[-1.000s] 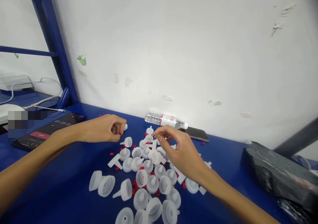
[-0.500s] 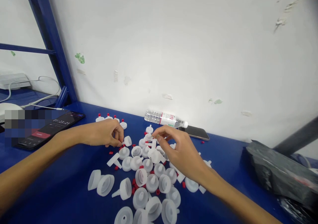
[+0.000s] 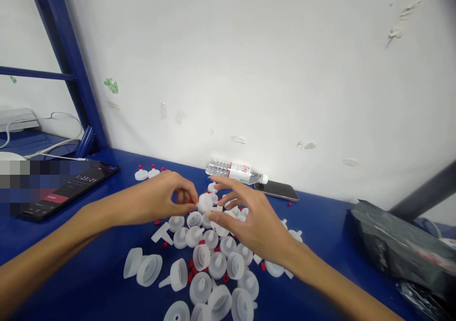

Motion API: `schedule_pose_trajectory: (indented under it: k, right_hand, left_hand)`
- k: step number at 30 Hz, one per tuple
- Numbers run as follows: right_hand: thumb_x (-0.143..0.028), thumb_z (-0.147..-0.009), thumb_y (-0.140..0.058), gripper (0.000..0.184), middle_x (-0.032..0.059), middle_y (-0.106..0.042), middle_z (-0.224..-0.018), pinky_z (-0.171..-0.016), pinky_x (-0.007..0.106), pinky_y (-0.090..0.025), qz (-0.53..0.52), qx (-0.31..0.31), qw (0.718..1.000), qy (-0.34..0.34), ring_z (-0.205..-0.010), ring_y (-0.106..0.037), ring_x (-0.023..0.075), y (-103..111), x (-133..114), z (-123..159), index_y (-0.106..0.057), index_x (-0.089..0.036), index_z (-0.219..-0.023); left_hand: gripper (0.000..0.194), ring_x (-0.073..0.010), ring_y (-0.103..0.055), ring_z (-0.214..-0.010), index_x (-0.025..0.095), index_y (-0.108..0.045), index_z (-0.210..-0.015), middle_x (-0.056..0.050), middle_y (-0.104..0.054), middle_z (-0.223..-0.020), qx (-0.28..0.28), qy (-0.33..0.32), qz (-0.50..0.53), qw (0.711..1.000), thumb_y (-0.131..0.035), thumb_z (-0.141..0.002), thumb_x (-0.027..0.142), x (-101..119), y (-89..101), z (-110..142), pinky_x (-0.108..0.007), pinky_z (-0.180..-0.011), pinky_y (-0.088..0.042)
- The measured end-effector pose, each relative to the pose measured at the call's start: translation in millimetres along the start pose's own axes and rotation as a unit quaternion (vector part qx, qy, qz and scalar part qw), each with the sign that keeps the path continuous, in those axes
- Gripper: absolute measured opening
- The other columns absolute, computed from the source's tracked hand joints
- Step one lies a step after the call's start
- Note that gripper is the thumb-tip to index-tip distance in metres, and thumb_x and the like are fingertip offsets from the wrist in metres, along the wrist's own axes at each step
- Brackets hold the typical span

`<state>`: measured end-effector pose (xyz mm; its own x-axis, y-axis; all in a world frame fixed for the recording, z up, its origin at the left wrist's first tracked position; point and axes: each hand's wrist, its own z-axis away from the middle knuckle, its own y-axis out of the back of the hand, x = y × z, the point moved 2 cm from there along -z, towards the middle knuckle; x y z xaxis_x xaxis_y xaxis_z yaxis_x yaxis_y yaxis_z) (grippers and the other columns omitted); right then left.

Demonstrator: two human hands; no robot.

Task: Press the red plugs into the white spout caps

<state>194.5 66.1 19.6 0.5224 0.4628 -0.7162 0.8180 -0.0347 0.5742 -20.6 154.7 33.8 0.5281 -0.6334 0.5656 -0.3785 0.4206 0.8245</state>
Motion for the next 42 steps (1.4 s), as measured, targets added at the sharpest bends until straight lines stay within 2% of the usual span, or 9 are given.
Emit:
schedule_pose_trajectory:
  k: [3, 5, 11, 14, 20, 28, 34, 38, 42]
  right_hand:
    - [-0.035, -0.095, -0.075, 0.02, 0.0011, -0.08, -0.106, -0.079, 0.038, -0.06, 0.012, -0.013, 1.0, 0.004, -0.086, -0.074, 0.0211, -4, 0, -1, -0.077, -0.03, -0.115]
    - [-0.032, -0.095, -0.075, 0.013, -0.0003, -0.081, -0.099, -0.08, 0.037, -0.06, 0.014, 0.003, 1.0, 0.001, -0.083, -0.075, 0.0205, -3, 1, -1, -0.078, -0.029, -0.106]
    - [-0.031, -0.093, -0.075, 0.021, 0.003, -0.079, -0.108, -0.085, 0.036, -0.063, -0.047, 0.076, 0.995, -0.037, -0.09, -0.076, 0.0202, 9, 7, -4, -0.074, -0.026, -0.113]
    - [-0.033, -0.093, -0.075, 0.023, 0.0045, -0.078, -0.113, -0.088, 0.038, -0.064, -0.061, 0.072, 0.994, -0.054, -0.095, -0.076, 0.0216, 9, 10, -5, -0.074, -0.025, -0.114]
    - [-0.03, -0.092, -0.075, 0.02, 0.0023, -0.08, -0.104, -0.087, 0.038, -0.065, -0.059, 0.045, 0.997, -0.036, -0.092, -0.077, 0.0216, 2, 12, -4, -0.075, -0.026, -0.111]
    - [-0.031, -0.091, -0.077, 0.023, 0.0046, -0.079, -0.11, -0.088, 0.038, -0.065, -0.098, 0.045, 0.993, -0.047, -0.096, -0.078, 0.0223, 6, 11, -6, -0.074, -0.025, -0.113]
    - [-0.033, -0.088, -0.082, 0.045, 0.0043, -0.074, -0.114, -0.081, 0.032, -0.066, -0.218, 0.026, 0.972, -0.086, -0.096, -0.079, 0.0206, 2, 13, -5, -0.06, -0.028, -0.127]
    - [-0.038, -0.09, -0.081, 0.05, 0.0041, -0.071, -0.125, -0.086, 0.035, -0.064, -0.199, 0.016, 0.976, -0.091, -0.101, -0.078, 0.0214, -1, 10, -3, -0.056, -0.033, -0.133]
    - [-0.038, -0.099, -0.07, 0.044, 0.0054, -0.069, -0.133, -0.102, 0.042, -0.058, -0.099, 0.055, 0.992, -0.061, -0.121, -0.069, 0.0234, 1, 3, -2, -0.053, -0.034, -0.139]
  left_hand:
    - [0.012, -0.0114, -0.061, -0.063, 0.03, -0.078, -0.09, 0.006, -0.071, -0.074, -0.001, -0.019, 0.017, 1.0, -0.067, -0.091, 0.034, 10, -13.4, 0, -0.021, -0.055, -0.042]
    - [0.015, -0.0125, -0.064, -0.068, 0.03, -0.078, -0.092, 0.005, -0.074, -0.079, 0.016, -0.021, 0.027, 0.999, -0.065, -0.093, 0.037, 9, -16.6, -2, -0.021, -0.057, -0.045]
    - [0.026, -0.0163, -0.066, -0.063, 0.027, -0.077, -0.11, 0.002, -0.077, -0.078, 0.095, 0.019, 0.021, 0.995, -0.068, -0.09, 0.041, -7, -9.8, -11, -0.026, -0.06, -0.048]
    - [0.02, -0.0171, -0.067, -0.069, 0.027, -0.078, -0.103, 0.002, -0.079, -0.083, 0.111, 0.016, 0.003, 0.994, -0.071, -0.088, 0.037, -5, -11.5, -11, -0.027, -0.065, -0.046]
    - [0.016, -0.014, -0.055, -0.055, 0.028, -0.081, -0.092, 0.004, -0.069, -0.061, 0.121, -0.01, 0.006, 0.993, -0.07, -0.092, 0.04, 8, -21.4, -9, -0.028, -0.056, -0.037]
    - [0.016, -0.0114, -0.062, -0.066, 0.03, -0.083, -0.097, 0.003, -0.077, -0.087, 0.188, -0.042, 0.101, 0.976, -0.072, -0.094, 0.042, 10, -25.3, -5, -0.024, -0.055, -0.044]
    - [0.022, -0.0108, -0.062, -0.059, 0.026, -0.083, -0.095, 0.001, -0.076, -0.086, 0.219, -0.051, 0.157, 0.962, -0.072, -0.094, 0.045, 15, -27.5, -4, -0.022, -0.044, -0.043]
    - [0.025, -0.0107, -0.06, -0.057, 0.026, -0.081, -0.094, 0.003, -0.074, -0.083, 0.222, -0.055, 0.117, 0.966, -0.068, -0.095, 0.047, 17, -18.0, -3, -0.022, -0.045, -0.043]
    - [0.029, -0.0181, -0.066, -0.08, 0.022, -0.076, -0.1, -0.002, -0.075, -0.098, 0.26, -0.055, -0.005, 0.964, -0.059, -0.099, 0.045, -4, 3.0, -5, -0.029, -0.068, -0.05]
